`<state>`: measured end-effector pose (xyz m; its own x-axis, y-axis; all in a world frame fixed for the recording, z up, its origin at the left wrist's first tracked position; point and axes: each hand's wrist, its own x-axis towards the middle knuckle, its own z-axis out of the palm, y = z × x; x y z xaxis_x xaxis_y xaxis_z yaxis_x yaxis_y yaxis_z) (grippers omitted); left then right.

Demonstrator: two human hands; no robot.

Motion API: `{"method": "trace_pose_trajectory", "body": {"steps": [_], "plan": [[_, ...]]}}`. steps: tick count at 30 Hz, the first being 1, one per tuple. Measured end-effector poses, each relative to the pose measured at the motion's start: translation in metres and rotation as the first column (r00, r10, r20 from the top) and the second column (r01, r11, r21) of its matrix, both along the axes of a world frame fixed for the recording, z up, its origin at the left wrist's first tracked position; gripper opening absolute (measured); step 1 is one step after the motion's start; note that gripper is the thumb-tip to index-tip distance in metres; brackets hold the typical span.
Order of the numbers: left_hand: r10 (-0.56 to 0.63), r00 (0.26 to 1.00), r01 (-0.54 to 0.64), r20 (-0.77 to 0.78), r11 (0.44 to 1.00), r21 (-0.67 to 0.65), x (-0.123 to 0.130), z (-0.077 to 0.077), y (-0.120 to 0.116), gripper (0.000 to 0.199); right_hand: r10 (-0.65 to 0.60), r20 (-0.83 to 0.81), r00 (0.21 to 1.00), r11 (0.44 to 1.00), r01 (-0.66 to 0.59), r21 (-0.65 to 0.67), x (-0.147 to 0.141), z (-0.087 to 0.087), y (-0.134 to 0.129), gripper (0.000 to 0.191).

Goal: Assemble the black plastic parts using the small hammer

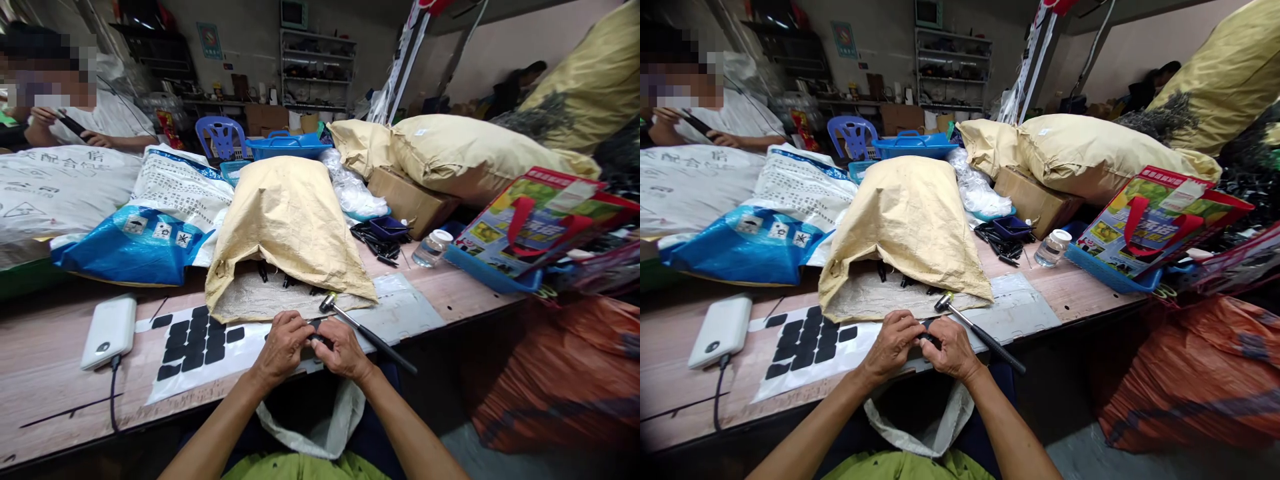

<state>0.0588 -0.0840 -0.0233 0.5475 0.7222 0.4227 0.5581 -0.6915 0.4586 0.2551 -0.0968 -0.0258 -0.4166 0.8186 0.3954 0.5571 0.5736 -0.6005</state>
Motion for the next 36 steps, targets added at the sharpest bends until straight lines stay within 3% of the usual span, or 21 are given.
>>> {"method": "trace_pose_trajectory", "body": {"steps": [8, 14, 19, 22, 24, 26, 28, 32, 36], "plan": [[-0.023, 0.992, 0.020, -0.127, 0.999, -0.027, -0.015, 0.014, -0.002, 0.021, -0.037, 0.038, 0.999, 0.999, 0.037, -0.010, -0.002, 0.009, -0.005, 0.022], [-0.024, 0.989, 0.017, -0.144, 0.999, -0.050, -0.021, 0.018, -0.007, 0.021, 0.000, 0.171, 0.985, 0.999, -0.006, 0.032, -0.004, 0.020, -0.005, 0.026], [-0.055, 0.995, 0.045, -0.082, 0.992, -0.120, -0.027, 0.020, -0.007, 0.023, 0.069, 0.219, 0.973, 0.998, -0.065, -0.023, -0.005, 0.028, -0.005, 0.024], [-0.064, 0.997, 0.073, 0.045, 0.972, -0.222, -0.028, 0.025, -0.008, 0.026, 0.075, 0.224, 0.972, 0.997, -0.067, -0.042, -0.005, 0.031, -0.006, 0.025], [0.039, 0.982, 0.024, 0.185, 0.945, -0.326, -0.022, 0.032, -0.010, 0.030, 0.036, 0.229, 0.973, 0.999, -0.034, -0.015, -0.009, 0.033, -0.008, 0.026], [0.217, 0.928, -0.071, 0.304, 0.901, -0.427, -0.011, 0.042, -0.012, 0.036, -0.014, 0.242, 0.970, 0.999, 0.006, 0.033, -0.016, 0.035, -0.010, 0.026], [0.342, 0.872, -0.152, 0.349, 0.869, -0.471, 0.003, 0.051, -0.014, 0.039, -0.030, 0.251, 0.967, 0.996, 0.008, 0.090, -0.025, 0.036, -0.012, 0.022], [0.427, 0.832, -0.244, 0.355, 0.855, -0.459, 0.026, 0.061, -0.017, 0.050, 0.046, 0.238, 0.970, 0.982, -0.087, 0.165, -0.038, 0.033, -0.012, 0.017], [0.472, 0.798, -0.287, 0.373, 0.844, -0.454, 0.031, 0.064, -0.021, 0.053, 0.085, 0.166, 0.983, 0.959, -0.125, 0.254, -0.038, 0.023, -0.013, 0.021]]}}
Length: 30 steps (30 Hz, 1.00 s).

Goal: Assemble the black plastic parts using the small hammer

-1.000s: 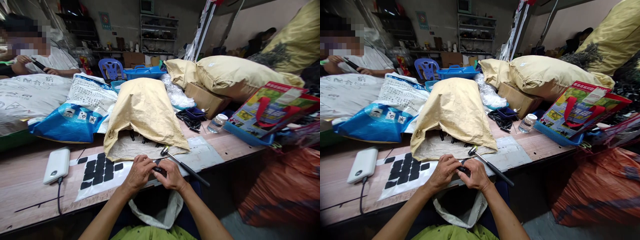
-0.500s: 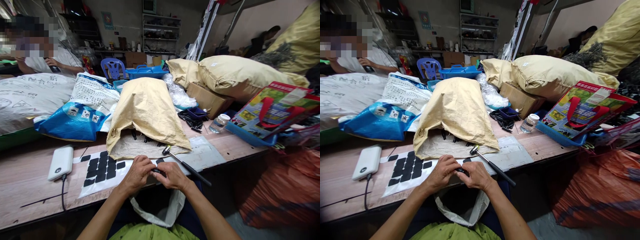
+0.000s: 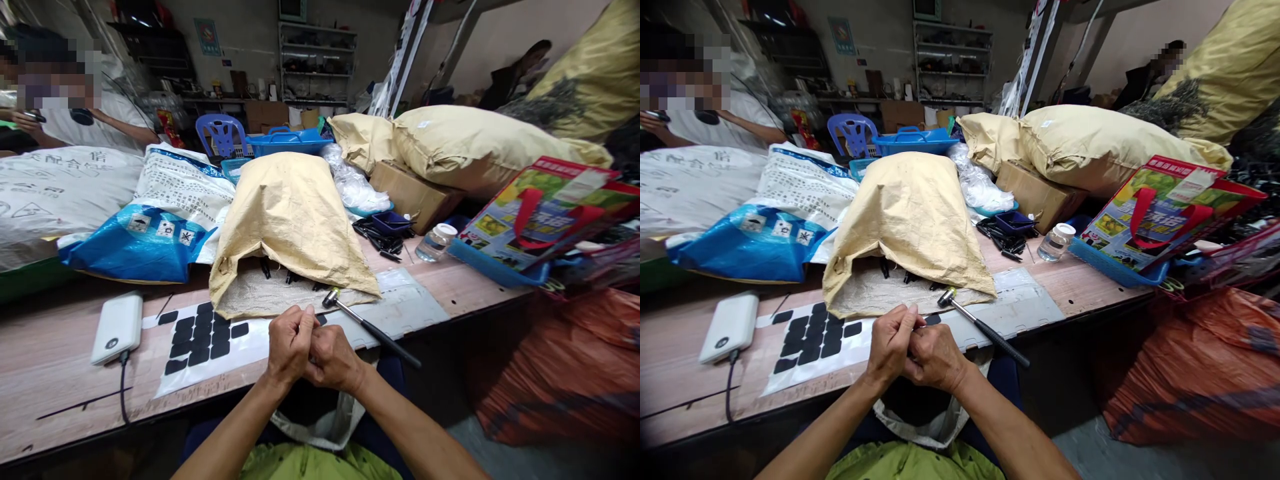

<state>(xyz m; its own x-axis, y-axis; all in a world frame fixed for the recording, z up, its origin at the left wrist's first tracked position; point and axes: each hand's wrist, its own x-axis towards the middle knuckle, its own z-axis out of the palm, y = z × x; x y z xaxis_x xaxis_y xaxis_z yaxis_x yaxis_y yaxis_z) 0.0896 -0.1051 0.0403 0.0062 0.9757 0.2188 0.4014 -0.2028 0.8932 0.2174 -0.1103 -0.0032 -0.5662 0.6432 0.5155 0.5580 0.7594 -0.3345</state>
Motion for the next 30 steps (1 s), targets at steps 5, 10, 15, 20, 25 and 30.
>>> {"method": "trace_pose_trajectory", "body": {"steps": [5, 10, 15, 20, 25, 30], "plan": [[0.014, 1.000, -0.014, -0.016, 1.000, 0.020, 0.003, -0.001, -0.003, 0.050, 0.010, -0.109, 0.994, 0.999, -0.005, 0.039, 0.001, -0.009, -0.002, 0.027], [-0.017, 0.998, 0.019, -0.066, 0.999, 0.028, -0.002, -0.006, 0.006, 0.044, 0.010, -0.034, 0.999, 1.000, -0.010, -0.006, 0.002, 0.000, 0.003, 0.024], [-0.241, 0.961, 0.236, -0.138, 0.971, -0.046, -0.035, -0.003, 0.021, 0.039, -0.117, -0.008, 0.993, 0.978, 0.113, -0.177, 0.018, 0.016, 0.010, 0.025], [-0.435, 0.882, 0.418, -0.183, 0.900, -0.124, -0.061, -0.014, 0.021, 0.027, -0.129, -0.074, 0.989, 0.952, 0.102, -0.289, 0.030, 0.018, 0.010, 0.023], [-0.404, 0.906, 0.388, -0.129, 0.912, -0.135, -0.061, -0.031, 0.017, 0.020, -0.129, -0.079, 0.989, 0.940, 0.096, -0.326, 0.037, 0.014, 0.005, 0.012], [-0.265, 0.934, 0.247, -0.238, 0.963, -0.104, -0.060, -0.036, 0.022, 0.020, -0.464, 0.004, 0.886, 0.877, 0.460, -0.139, 0.074, 0.008, 0.008, 0.032]]}}
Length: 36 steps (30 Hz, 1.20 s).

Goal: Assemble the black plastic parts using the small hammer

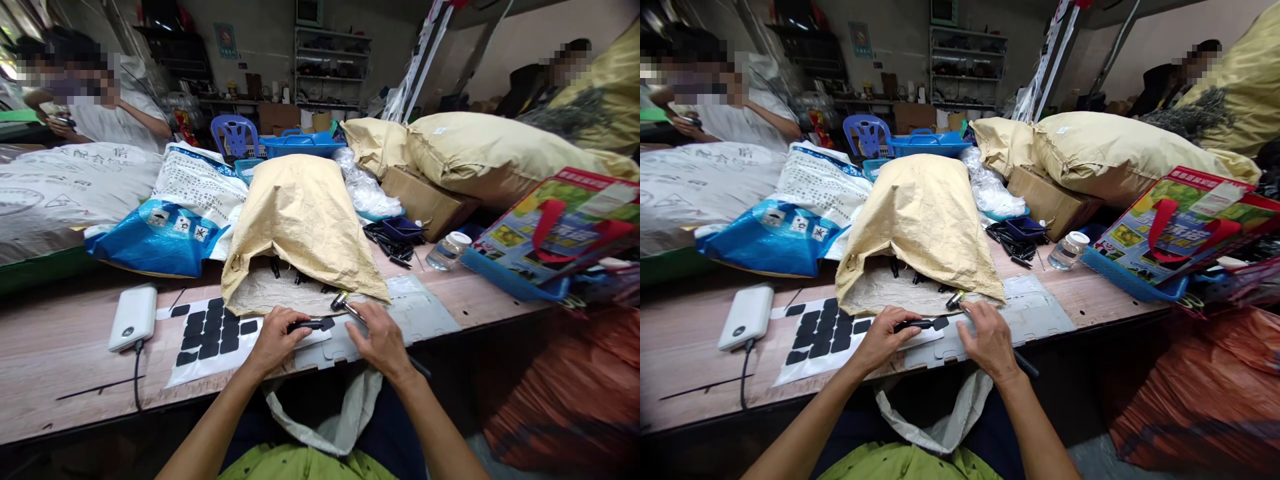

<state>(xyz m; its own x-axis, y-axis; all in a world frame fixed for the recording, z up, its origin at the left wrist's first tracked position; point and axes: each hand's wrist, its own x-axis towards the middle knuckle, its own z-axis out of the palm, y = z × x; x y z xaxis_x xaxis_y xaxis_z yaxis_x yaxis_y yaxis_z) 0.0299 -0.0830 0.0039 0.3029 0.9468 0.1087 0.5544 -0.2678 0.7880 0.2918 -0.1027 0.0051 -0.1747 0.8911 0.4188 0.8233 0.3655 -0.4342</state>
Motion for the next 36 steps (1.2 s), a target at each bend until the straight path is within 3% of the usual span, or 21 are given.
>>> {"method": "trace_pose_trajectory", "body": {"steps": [3, 11, 15, 17, 19, 25, 28, 32, 36], "plan": [[0.027, 0.999, -0.027, -0.020, 1.000, 0.015, 0.001, -0.005, 0.007, 0.019, -0.146, 0.097, 0.985, 0.988, 0.150, -0.036, 0.023, -0.010, 0.001, 0.034], [0.158, 0.983, -0.152, -0.092, 0.986, 0.066, 0.008, -0.018, 0.036, 0.019, -0.201, 0.229, 0.952, 0.971, 0.225, -0.080, 0.026, -0.029, 0.001, 0.018], [0.149, 0.987, -0.146, 0.064, 0.988, -0.050, 0.005, -0.021, 0.047, 0.020, -0.198, 0.231, 0.953, 0.974, 0.217, -0.059, 0.025, -0.030, 0.002, 0.015], [0.160, 0.972, -0.146, 0.170, 0.985, -0.092, 0.001, -0.019, 0.048, 0.022, -0.192, 0.201, 0.961, 0.978, 0.205, -0.044, 0.025, -0.030, -0.001, 0.016], [0.178, 0.967, -0.167, 0.182, 0.983, -0.074, -0.002, -0.017, 0.049, 0.022, -0.195, 0.129, 0.972, 0.979, 0.201, -0.042, 0.024, -0.028, -0.005, 0.018], [0.145, 0.987, -0.144, -0.067, 0.989, 0.016, 0.003, -0.024, 0.040, 0.020, -0.174, -0.163, 0.971, 0.982, 0.159, -0.103, 0.008, -0.015, -0.020, 0.022], [0.115, 0.989, -0.111, -0.095, 0.993, 0.044, 0.003, -0.030, 0.036, 0.021, -0.138, -0.266, 0.954, 0.985, 0.103, -0.139, -0.005, -0.008, -0.027, 0.025], [0.111, 0.991, -0.111, -0.075, 0.994, 0.015, 0.001, -0.033, 0.038, 0.020, -0.098, -0.319, 0.943, 0.983, 0.042, -0.180, -0.027, -0.004, -0.032, 0.026], [0.122, 0.990, -0.122, -0.066, 0.992, 0.002, 0.001, -0.033, 0.040, 0.021, -0.005, -0.316, 0.949, 0.992, -0.035, -0.122, -0.048, -0.005, -0.030, 0.035]]}}
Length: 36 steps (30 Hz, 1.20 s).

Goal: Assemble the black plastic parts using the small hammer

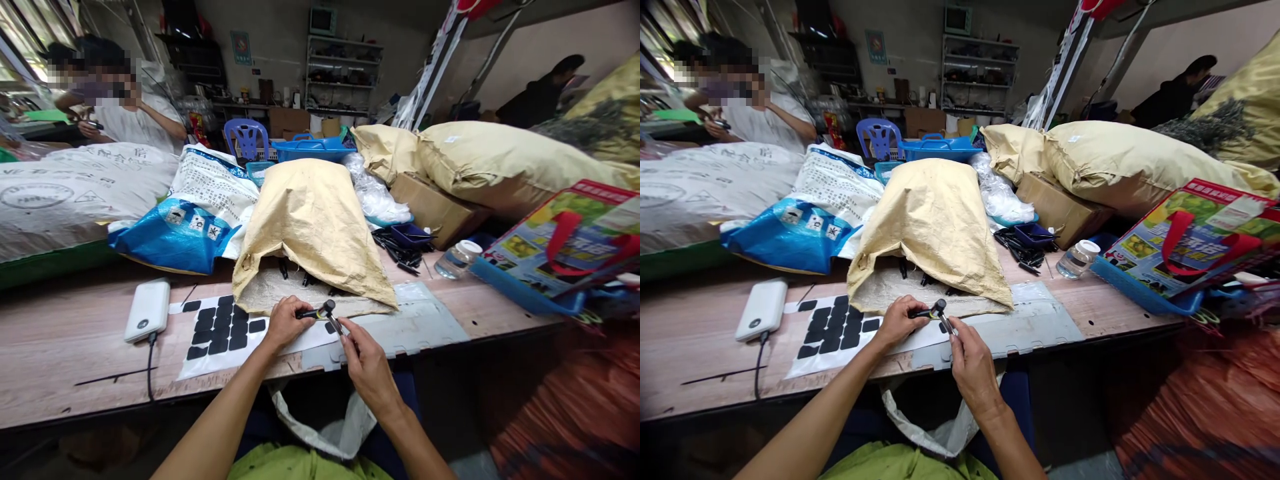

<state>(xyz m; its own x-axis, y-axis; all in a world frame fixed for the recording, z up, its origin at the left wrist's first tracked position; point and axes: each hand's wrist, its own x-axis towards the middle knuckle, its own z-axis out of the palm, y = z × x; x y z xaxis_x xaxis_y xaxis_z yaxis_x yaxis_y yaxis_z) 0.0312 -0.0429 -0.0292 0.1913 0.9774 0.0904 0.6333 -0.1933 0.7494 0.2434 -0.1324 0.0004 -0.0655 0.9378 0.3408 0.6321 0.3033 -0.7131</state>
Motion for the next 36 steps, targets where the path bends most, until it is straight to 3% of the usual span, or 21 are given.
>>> {"method": "trace_pose_trajectory", "body": {"steps": [11, 22, 27, 32, 36], "plan": [[0.024, 0.999, -0.025, -0.040, 1.000, -0.014, 0.003, 0.006, -0.001, 0.010, -0.007, 0.277, 0.961, 0.994, -0.024, 0.106, -0.027, 0.000, 0.007, 0.042], [0.049, 0.999, -0.050, -0.010, 0.999, -0.009, 0.005, 0.005, -0.002, 0.017, -0.058, 0.246, 0.968, 0.996, 0.040, 0.079, -0.013, -0.002, 0.007, 0.041], [0.064, 0.998, -0.064, -0.018, 0.998, 0.021, 0.006, 0.005, -0.005, 0.016, -0.176, 0.280, 0.944, 0.979, 0.136, 0.154, 0.018, -0.002, 0.021, 0.037], [0.055, 0.998, -0.054, -0.026, 0.997, 0.050, 0.006, 0.003, -0.007, 0.016, -0.023, 0.532, 0.846, 0.989, -0.059, 0.137, 0.067, -0.009, 0.047, 0.035], [0.053, 0.998, -0.050, -0.040, 0.997, 0.061, 0.007, 0.003, -0.008, 0.014, -0.004, 0.549, 0.836, 0.980, -0.105, 0.167, 0.080, -0.019, 0.056, 0.034]]}}
